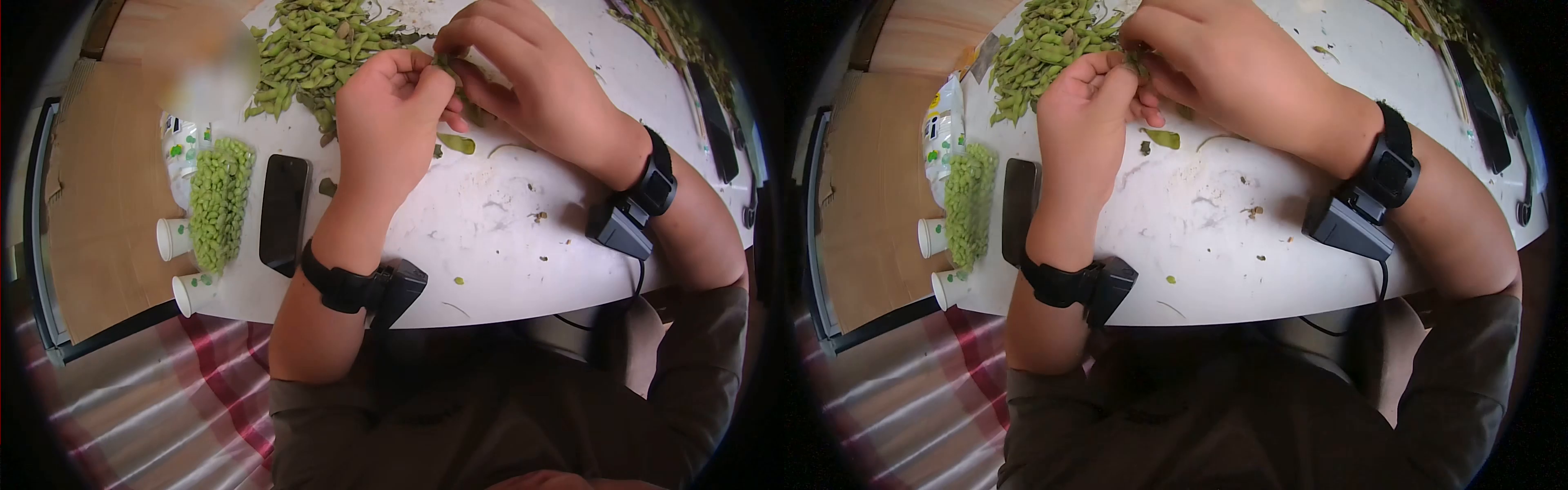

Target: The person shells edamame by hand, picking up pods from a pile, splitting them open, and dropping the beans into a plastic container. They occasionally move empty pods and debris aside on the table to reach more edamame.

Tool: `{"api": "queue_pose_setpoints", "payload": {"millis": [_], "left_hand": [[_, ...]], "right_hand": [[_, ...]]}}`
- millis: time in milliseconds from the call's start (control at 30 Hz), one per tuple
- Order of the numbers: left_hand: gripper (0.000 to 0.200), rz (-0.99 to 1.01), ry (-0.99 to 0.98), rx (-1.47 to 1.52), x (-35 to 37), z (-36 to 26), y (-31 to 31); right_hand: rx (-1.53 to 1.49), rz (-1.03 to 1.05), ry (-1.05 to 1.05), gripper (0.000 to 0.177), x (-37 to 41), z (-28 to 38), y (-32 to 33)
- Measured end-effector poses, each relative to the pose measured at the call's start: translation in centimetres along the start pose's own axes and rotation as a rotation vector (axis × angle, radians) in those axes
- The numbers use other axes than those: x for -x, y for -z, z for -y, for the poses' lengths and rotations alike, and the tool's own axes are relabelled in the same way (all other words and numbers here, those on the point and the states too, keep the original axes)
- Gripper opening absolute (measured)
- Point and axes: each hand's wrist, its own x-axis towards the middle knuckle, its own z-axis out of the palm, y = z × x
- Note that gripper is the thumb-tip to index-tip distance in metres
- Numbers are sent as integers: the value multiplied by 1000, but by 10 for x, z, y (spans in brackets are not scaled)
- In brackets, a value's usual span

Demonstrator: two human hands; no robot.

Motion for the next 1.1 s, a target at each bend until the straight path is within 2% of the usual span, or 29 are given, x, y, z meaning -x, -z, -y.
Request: {"api": "queue_pose_setpoints", "payload": {"millis": [33, 167, 233, 267, 333, 367, 433, 467, 533, 567, 633, 667, 733, 767, 833, 967, 1033, 1100], "left_hand": [[12, -3, 11, 29, 0, 0, 0], [10, -30, -20, 35, 1, 5, -1], [9, -18, -60, -69, -1, 7, 0], [9, -7, -62, -77, 0, 7, 0], [9, -8, -77, -15, 1, 4, -1], [9, 4, -84, -21, 2, 3, -2], [8, 7, -78, -21, 3, 0, -3], [8, 14, -83, -23, 4, 0, -3], [7, 46, -128, -16, 5, 2, -3], [7, 50, -132, -16, 4, 2, -3], [7, 26, -133, 61, 4, 3, -3], [7, 27, -142, 61, 3, 2, -3], [7, -58, -70, 123, 2, 0, -4], [7, -59, -82, 134, 2, -2, -4], [9, -36, 55, 183, 4, -5, -5], [13, -7, 73, 249, 5, 0, -3], [15, 9, 73, 207, 6, 0, -2], [14, -14, 49, 215, 6, 0, -1]], "right_hand": [[91, 92, 86, 10, -3, 4, 7], [22, 26, 57, 21, 18, -12, -10], [-97, 207, -224, 19, 21, -15, -8], [-95, 195, -230, 19, 21, -16, -8], [-592, 269, -541, 19, 18, -20, -10], [-588, 255, -540, 19, 19, -24, -13], [-833, 265, -563, 19, 18, -28, -17], [-829, 256, -561, 19, 18, -32, -15], [-997, 314, -709, 17, 15, -32, -8], [-993, 310, -707, 17, 16, -32, -8], [-864, 278, -506, 14, 20, -30, -9], [-859, 276, -498, 14, 21, -27, -8], [-528, 238, -386, 15, 19, -16, -4], [-515, 243, -377, 15, 17, -17, -3], [-359, 74, -171, 19, 19, -22, -5], [-256, 56, -103, 18, 16, -21, -3], [-292, 80, -131, 18, 15, -18, -4], [-127, 22, -29, 18, 10, -18, -2]]}}
